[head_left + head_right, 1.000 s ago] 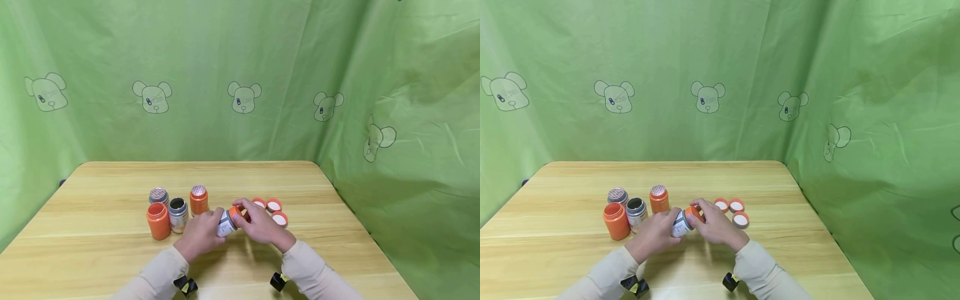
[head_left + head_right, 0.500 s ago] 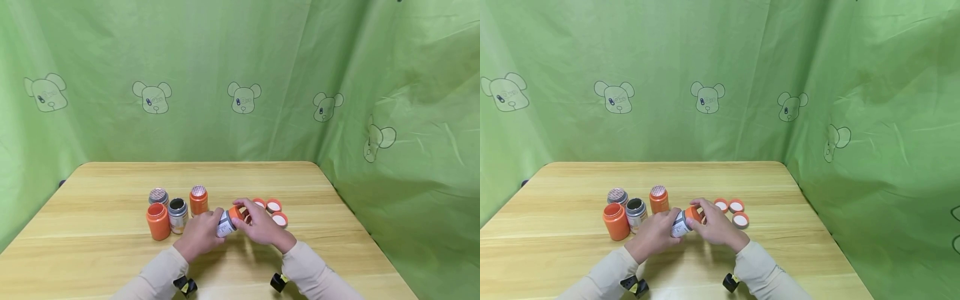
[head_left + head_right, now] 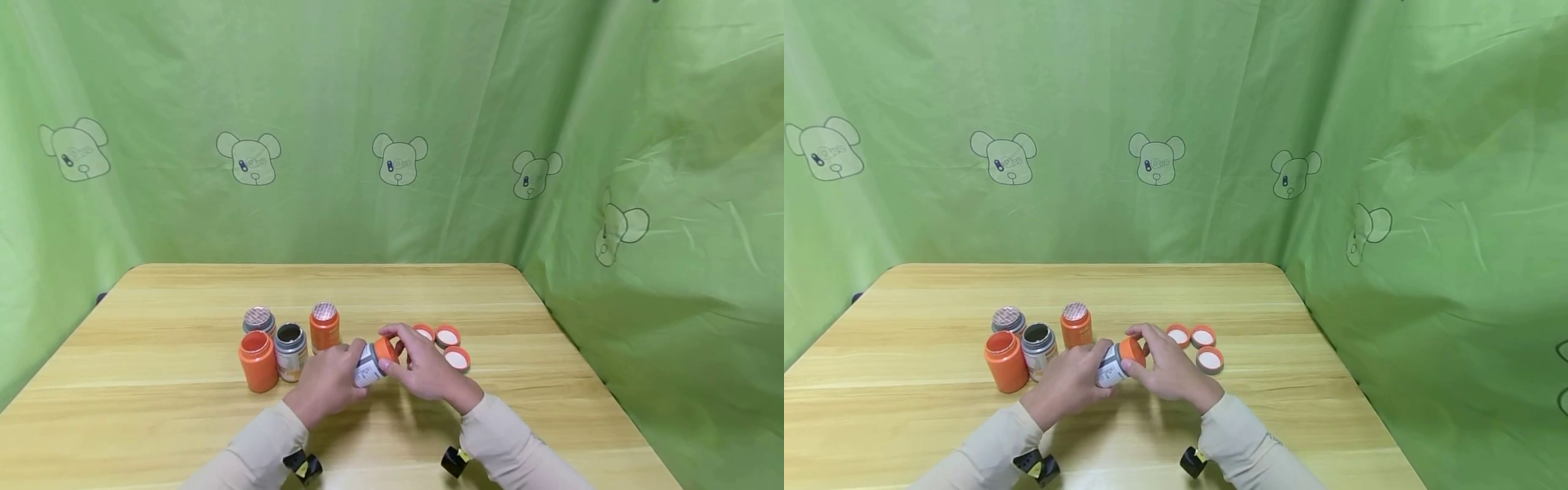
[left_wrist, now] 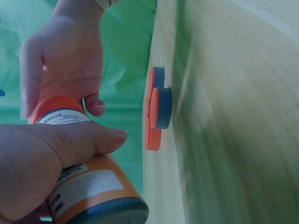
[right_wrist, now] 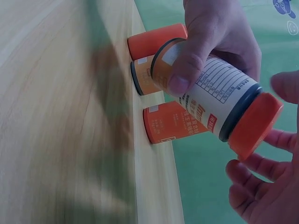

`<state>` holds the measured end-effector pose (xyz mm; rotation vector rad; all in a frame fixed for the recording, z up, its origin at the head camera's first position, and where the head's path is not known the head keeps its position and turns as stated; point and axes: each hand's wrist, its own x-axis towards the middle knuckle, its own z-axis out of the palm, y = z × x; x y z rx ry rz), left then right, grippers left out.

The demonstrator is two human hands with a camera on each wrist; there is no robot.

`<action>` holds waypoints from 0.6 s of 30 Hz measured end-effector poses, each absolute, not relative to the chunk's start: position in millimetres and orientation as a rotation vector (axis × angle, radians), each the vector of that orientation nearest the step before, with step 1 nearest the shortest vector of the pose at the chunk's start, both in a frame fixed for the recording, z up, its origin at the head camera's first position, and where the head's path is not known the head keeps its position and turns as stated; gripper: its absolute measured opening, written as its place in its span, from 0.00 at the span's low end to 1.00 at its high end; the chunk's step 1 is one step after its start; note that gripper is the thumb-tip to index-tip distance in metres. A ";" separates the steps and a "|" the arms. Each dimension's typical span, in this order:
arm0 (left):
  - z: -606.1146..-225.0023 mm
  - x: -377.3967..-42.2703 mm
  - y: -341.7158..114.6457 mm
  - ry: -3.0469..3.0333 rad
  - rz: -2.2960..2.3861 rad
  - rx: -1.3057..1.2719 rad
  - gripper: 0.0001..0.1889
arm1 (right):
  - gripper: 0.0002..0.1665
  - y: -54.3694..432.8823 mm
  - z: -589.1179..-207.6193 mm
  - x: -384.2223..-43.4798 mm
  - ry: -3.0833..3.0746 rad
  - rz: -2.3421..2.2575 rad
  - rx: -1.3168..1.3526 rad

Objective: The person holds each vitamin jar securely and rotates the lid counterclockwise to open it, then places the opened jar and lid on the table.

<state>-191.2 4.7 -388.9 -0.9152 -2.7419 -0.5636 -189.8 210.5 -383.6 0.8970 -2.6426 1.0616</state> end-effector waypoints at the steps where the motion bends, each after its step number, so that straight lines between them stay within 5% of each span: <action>1: -389.1 -191.3 4.9 -2.744 -0.564 -0.918 0.32 | 0.25 210.4 -384.0 -189.8 -2.650 1.059 0.889; 18: -390.1 -191.1 6.9 -2.739 -0.550 -0.921 0.31 | 0.24 211.3 -385.1 -190.7 -2.667 1.050 0.896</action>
